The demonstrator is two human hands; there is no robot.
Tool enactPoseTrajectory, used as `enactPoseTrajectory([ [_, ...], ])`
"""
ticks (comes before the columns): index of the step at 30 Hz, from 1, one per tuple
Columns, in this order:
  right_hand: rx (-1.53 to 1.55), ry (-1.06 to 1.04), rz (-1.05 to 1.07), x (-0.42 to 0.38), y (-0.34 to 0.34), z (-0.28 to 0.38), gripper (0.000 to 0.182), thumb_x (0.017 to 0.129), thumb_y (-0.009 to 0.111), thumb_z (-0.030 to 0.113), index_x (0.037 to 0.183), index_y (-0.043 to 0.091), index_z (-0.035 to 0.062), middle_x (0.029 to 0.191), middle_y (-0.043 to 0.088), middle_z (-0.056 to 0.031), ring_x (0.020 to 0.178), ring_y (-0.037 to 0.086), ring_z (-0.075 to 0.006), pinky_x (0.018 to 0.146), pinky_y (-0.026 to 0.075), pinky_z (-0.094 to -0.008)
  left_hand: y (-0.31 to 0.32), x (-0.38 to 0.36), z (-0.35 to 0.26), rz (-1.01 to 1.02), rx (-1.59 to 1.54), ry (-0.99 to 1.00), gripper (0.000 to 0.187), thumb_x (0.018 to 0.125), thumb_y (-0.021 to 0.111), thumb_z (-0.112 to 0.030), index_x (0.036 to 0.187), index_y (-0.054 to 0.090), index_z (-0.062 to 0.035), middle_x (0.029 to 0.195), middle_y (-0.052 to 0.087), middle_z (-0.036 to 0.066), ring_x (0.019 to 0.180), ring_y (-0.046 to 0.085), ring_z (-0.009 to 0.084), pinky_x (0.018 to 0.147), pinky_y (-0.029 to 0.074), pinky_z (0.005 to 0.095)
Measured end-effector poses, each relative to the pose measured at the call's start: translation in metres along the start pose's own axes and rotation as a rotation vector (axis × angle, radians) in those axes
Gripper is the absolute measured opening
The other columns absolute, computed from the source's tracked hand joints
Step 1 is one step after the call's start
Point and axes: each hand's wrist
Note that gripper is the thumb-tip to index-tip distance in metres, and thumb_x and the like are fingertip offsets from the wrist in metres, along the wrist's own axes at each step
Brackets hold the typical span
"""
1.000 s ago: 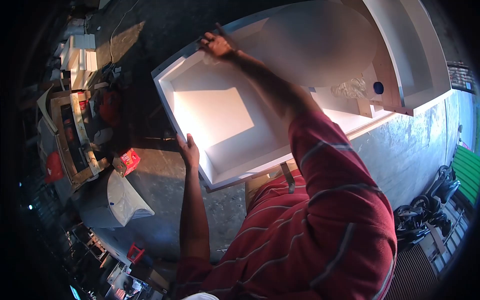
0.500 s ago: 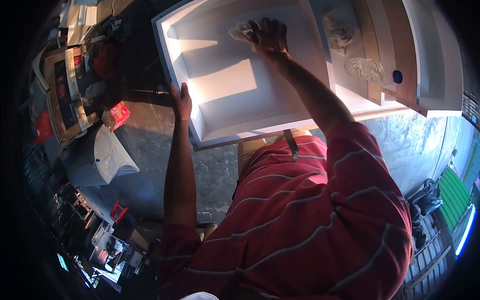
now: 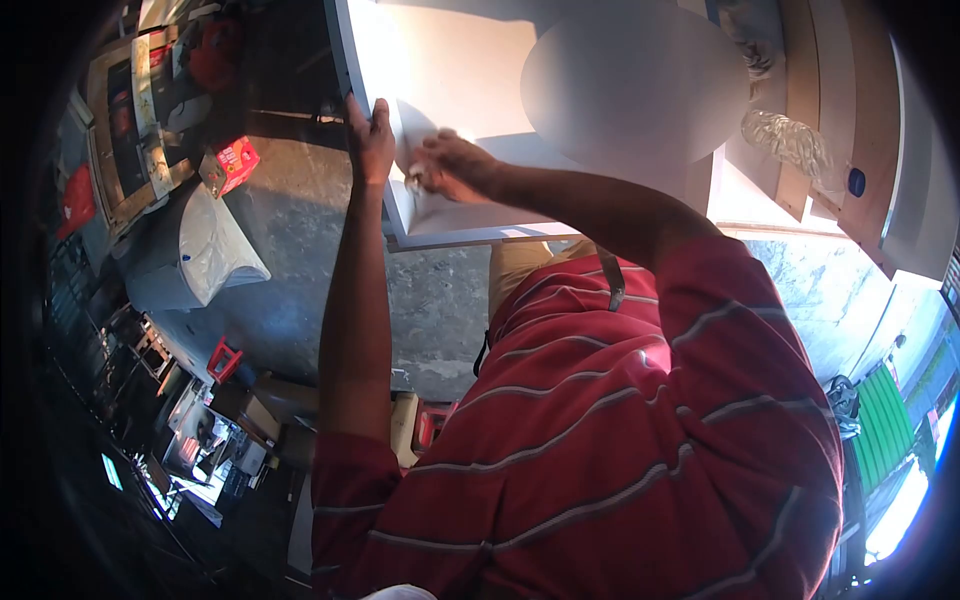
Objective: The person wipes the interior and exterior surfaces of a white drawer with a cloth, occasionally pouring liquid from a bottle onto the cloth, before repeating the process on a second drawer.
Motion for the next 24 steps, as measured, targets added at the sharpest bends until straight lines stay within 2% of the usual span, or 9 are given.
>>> enactPoseTrajectory([
  [1,0.147,0.152,0.015,-0.007,0.002,0.012,0.009,0.078,0.058,0.018,0.087,0.061,0.0164,0.092,0.056,-0.0053,0.09,0.051,-0.0219,0.083,0.041,-0.033,0.0,0.0,0.002,-0.003,0.0,-0.007,0.047,0.089,0.052,-0.017,0.125,0.039,0.0107,0.118,0.047,0.03,0.108,0.049,0.0439,0.094,0.04,0.0447],
  [4,0.143,0.051,0.154,-0.012,-0.002,0.02,0.01,0.078,0.057,0.016,0.087,0.061,0.0149,0.092,0.055,-0.006,0.091,0.051,-0.0228,0.082,0.042,-0.0324,0.001,-0.001,0.002,0.011,-0.014,-0.048,0.047,0.089,0.053,-0.015,0.126,0.039,0.0097,0.118,0.047,0.029,0.108,0.049,0.0432,0.093,0.041,0.0448],
  [11,-0.324,-0.169,0.712,-0.076,-0.107,0.007,0.017,0.083,0.058,0.025,0.068,0.064,0.021,0.101,0.052,-0.0006,0.1,0.047,-0.0152,0.08,0.041,-0.034,-0.002,-0.002,-0.012,0.036,-0.012,-0.091,0.045,0.09,0.052,-0.014,0.127,0.039,0.0064,0.119,0.046,0.028,0.109,0.049,0.0427,0.093,0.042,0.0456],
  [14,-0.325,-0.23,0.736,-0.117,-0.147,-0.016,0.015,0.083,0.059,0.027,0.069,0.062,0.02,0.091,0.054,-0.0003,0.096,0.052,-0.0161,0.079,0.043,-0.0351,-0.002,-0.004,-0.017,0.013,0.1,-0.093,0.046,0.09,0.053,-0.016,0.128,0.038,0.0055,0.121,0.046,0.028,0.112,0.049,0.0424,0.094,0.043,0.0447],
  [16,-0.199,-0.037,0.833,-0.123,-0.156,-0.023,0.017,0.083,0.059,0.026,0.068,0.059,0.0169,0.076,0.057,-0.0044,0.084,0.058,-0.0228,0.073,0.046,-0.0384,-0.001,-0.004,-0.017,-0.011,0.094,-0.072,0.048,0.091,0.053,-0.019,0.129,0.037,0.0066,0.119,0.048,0.029,0.11,0.05,0.0428,0.092,0.043,0.0445],
  [18,-0.265,-0.091,0.658,-0.111,-0.123,-0.022,0.015,0.081,0.06,0.026,0.07,0.057,0.0167,0.065,0.054,-0.0055,0.073,0.058,-0.027,0.068,0.047,-0.0404,0.001,-0.002,-0.017,-0.029,0.081,-0.048,0.05,0.092,0.053,-0.021,0.13,0.037,0.0078,0.118,0.05,0.031,0.108,0.051,0.0432,0.09,0.044,0.0444],
  [20,0.297,0.211,0.498,-0.08,-0.067,-0.013,0.006,0.077,0.064,0.017,0.082,0.064,0.0189,0.076,0.055,-0.0061,0.079,0.058,-0.0219,0.071,0.049,-0.0362,0.0,-0.003,-0.016,-0.036,0.057,-0.033,0.05,0.091,0.054,-0.021,0.129,0.039,0.0079,0.119,0.049,0.031,0.111,0.049,0.0436,0.092,0.043,0.0446],
  [21,-0.024,-0.019,0.41,-0.056,-0.047,0.003,0.015,0.076,0.064,0.014,0.088,0.068,0.0214,0.083,0.055,-0.0052,0.081,0.057,-0.0215,0.071,0.049,-0.0353,0.001,-0.002,-0.012,-0.041,0.053,-0.04,0.05,0.091,0.054,-0.021,0.129,0.039,0.0079,0.119,0.049,0.031,0.111,0.049,0.0436,0.092,0.043,0.0446],
  [24,0.028,-0.101,0.289,-0.016,-0.017,0.013,0.022,0.076,0.064,0.013,0.095,0.068,0.024,0.086,0.053,-0.0027,0.084,0.056,-0.0216,0.072,0.048,-0.0353,0.002,-0.003,-0.01,-0.065,0.12,0.037,0.044,0.089,0.054,-0.013,0.124,0.04,0.0092,0.12,0.047,0.03,0.11,0.048,0.0443,0.094,0.042,0.0451],
])
Point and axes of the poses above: each hand's wrist, its own x-axis towards the middle knuckle, its own y-axis out of the palm, z = x × y
